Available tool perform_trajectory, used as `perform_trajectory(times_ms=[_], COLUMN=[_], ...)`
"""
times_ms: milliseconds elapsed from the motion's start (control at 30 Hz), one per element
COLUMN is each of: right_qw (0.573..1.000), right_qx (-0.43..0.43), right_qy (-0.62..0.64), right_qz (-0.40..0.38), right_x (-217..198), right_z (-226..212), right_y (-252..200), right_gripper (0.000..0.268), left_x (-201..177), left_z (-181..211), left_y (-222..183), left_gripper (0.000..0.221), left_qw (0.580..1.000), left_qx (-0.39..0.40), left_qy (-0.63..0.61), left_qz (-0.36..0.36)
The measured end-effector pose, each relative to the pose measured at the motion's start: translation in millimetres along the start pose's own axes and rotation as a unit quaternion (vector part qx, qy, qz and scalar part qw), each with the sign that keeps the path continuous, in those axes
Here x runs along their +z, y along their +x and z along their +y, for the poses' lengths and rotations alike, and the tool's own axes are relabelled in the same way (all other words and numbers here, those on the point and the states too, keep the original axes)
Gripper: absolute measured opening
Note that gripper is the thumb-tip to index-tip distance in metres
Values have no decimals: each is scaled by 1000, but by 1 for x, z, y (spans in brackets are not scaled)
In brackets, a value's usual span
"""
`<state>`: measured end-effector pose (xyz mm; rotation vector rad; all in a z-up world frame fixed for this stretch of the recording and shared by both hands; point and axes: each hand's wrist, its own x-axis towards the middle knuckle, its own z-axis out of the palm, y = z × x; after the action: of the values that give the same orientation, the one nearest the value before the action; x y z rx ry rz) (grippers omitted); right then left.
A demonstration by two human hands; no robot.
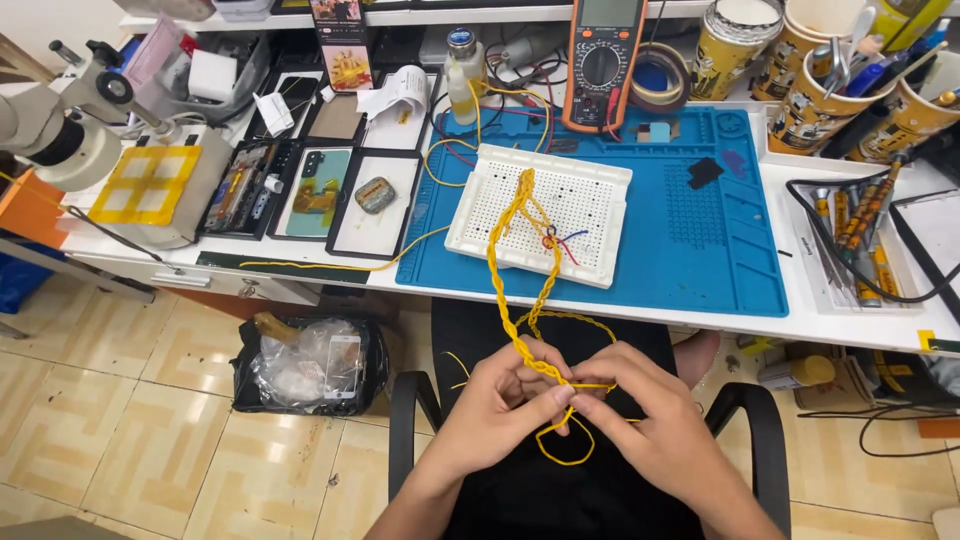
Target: The person is braiding three yellow wires together on an electronics repair workbench.
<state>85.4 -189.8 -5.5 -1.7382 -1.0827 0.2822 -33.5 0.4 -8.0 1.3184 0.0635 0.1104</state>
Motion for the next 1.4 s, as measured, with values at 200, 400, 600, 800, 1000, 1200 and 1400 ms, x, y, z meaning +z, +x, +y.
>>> perform_trajectory(times_ms=[200,400,600,800,1000,1200,1400], right_qw=[1000,999,994,973,965,967,956], right_qx=[23,17,-30,200,229,228,283], right_qy=[8,-29,-102,91,131,110,76], right_qz=[0,-8,12,78,1,-11,-9], right_x=[1,-3,2,16,18,18,16], right_z=[-6,-11,-14,-12,-5,-5,-17], right_y=[-1,-11,-19,-16,-8,-7,-8], right_gripper=[25,24,32,44,46,47,50], left_x=[-4,5,5,8,5,3,4], left_z=[-1,0,-16,-26,-23,-21,-22], left_y=[4,2,4,4,7,9,8], left_gripper=[22,19,29,15,15,15,14], left_qw=[1000,994,933,897,928,930,932], left_qx=[3,38,54,115,67,66,83], left_qy=[25,87,347,390,330,322,316], left_qz=[8,49,79,171,160,166,158])
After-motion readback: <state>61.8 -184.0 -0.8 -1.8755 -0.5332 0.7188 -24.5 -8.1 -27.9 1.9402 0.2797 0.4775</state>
